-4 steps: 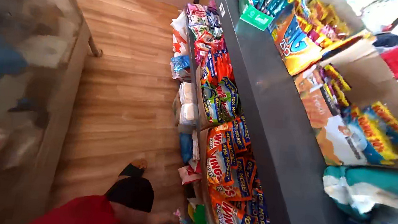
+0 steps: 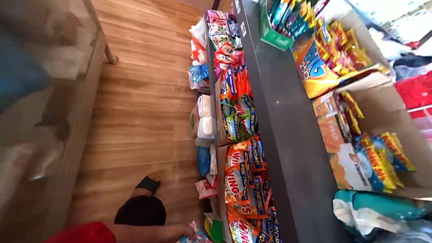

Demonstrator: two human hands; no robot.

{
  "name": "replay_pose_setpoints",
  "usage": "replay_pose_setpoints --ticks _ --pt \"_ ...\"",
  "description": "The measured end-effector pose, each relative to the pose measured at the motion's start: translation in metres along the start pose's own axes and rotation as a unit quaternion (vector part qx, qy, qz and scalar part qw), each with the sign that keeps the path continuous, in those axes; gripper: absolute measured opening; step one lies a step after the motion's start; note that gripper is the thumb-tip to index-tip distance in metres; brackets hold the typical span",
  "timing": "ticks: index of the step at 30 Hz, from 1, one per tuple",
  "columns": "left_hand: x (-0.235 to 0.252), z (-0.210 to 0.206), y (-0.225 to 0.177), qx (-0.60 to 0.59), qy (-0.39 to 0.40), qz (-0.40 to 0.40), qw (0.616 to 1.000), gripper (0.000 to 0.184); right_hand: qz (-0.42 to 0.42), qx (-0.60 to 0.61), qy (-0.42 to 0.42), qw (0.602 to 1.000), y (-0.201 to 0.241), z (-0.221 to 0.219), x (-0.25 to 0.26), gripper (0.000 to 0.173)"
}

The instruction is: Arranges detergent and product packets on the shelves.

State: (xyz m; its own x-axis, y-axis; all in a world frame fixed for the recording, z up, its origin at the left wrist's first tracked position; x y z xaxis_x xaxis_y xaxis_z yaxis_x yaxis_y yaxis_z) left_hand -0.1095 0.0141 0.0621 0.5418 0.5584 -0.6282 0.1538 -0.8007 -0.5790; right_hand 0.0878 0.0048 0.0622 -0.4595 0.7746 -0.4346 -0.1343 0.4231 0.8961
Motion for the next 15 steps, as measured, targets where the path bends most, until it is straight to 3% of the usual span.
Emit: replay_pose_setpoints --ticks 1,2,7,11,15 --pt "-0.015 -0.002 -0.014 -0.016 -0.004 -0.005 1.000 0.029 -0.159 0.031 -0.106 0.981 0.043 -0.024 0.000 0.027" --pt "-0.031 -0.002 -0.028 -0.023 -0.006 -0.005 1.000 0.028 -0.221 0.041 -0.149 0.963 0.072 -0.038 0.002 0.025" --pt "-0.094 0.006 -0.106 -0.132 0.023 0.026 0.991 0.024 -0.175 0.058 -0.123 0.975 0.155 -0.071 0.020 0.029" --pt "-0.138 0.025 -0.176 -0.114 0.041 -0.023 0.992 0.025 -0.138 -0.011 -0.109 0.984 0.257 -0.108 0.038 0.045" --pt "-0.192 0.039 -0.257 -0.066 0.022 -0.044 0.997 0.029 -0.206 -0.076 -0.077 0.972 0.357 -0.133 0.044 0.074"
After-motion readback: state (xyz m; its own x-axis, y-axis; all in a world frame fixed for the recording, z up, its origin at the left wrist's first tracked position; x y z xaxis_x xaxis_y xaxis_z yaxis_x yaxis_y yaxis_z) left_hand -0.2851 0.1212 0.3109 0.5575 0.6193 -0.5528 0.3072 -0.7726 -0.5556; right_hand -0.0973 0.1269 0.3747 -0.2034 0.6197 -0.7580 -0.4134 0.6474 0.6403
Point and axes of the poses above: each hand's wrist, its own x-axis towards the middle knuckle, its own z-axis out of the back of the hand, y = z × x, the point moved 1 cm from there along x, towards the middle knuckle, and after that the axes turned 1 degree about x, right-handed, at the moved point
